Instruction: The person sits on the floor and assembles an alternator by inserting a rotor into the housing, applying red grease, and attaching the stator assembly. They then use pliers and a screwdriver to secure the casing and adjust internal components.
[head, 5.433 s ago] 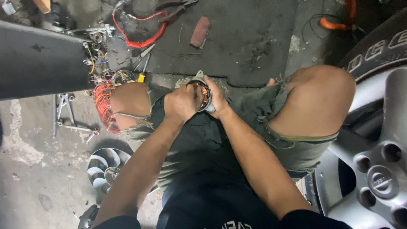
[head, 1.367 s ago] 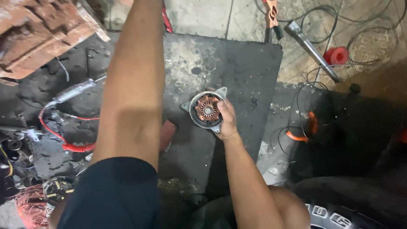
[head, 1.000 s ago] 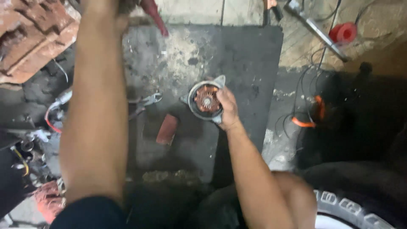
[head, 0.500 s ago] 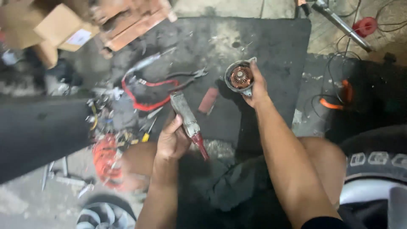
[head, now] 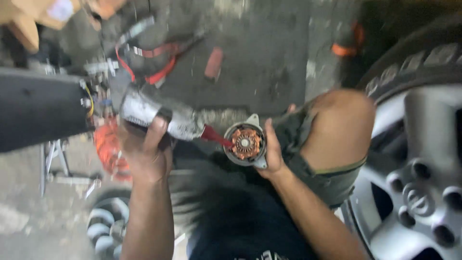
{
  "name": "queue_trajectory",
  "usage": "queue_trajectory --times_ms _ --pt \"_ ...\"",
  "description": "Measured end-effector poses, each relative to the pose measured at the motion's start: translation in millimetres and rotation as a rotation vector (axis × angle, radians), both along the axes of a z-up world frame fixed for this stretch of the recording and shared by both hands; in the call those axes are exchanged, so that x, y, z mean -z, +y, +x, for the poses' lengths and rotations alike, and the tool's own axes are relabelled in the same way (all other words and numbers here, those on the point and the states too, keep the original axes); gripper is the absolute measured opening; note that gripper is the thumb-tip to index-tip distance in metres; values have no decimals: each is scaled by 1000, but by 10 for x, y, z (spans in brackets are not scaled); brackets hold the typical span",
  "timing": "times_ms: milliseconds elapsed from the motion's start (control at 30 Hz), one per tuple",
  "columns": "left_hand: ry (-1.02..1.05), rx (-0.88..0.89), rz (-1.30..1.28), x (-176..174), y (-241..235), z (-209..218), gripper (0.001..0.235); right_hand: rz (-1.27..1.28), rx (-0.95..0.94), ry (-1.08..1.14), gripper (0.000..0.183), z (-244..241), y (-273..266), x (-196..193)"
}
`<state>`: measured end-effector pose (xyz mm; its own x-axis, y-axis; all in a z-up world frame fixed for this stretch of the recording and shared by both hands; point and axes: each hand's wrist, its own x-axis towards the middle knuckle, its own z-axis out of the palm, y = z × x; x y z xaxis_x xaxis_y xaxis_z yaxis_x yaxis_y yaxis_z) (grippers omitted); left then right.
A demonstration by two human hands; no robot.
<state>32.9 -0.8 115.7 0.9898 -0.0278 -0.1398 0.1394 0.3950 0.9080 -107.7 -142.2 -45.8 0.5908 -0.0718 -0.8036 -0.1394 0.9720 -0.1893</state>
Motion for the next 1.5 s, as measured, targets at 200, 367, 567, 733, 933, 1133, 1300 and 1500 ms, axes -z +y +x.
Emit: queue_trajectory --times_ms 200,367,567,733,933,1133,1300,1500 --pt "-254 -61 394 155 289 -399 72 -86 -55 -157 79 -70 101 -154" --pt "-345 -79 534 -96 173 -569 64 -119 -107 -352 91 -69 76 -227" --pt "-366 -35 539 -183 27 -652 60 -106 -98 -395 88 -129 80 -371" --pt "-373 -38 576 -263 -103 -686 64 -138 -63 -388 83 -107 53 -388" --pt "-357 -40 583 -247 -76 -679 62 -135 -59 -332 82 -43 40 -605" --pt "-357 -37 598 -231 -91 -687 61 -149 -91 -325 90 -67 41 -518" --pt "-369 -25 598 -152 -26 -647 58 -147 -88 -322 93 -19 18 -627" --pt "-365 -28 571 -199 -68 -648 57 -134 -90 -316 94 -43 0 -480"
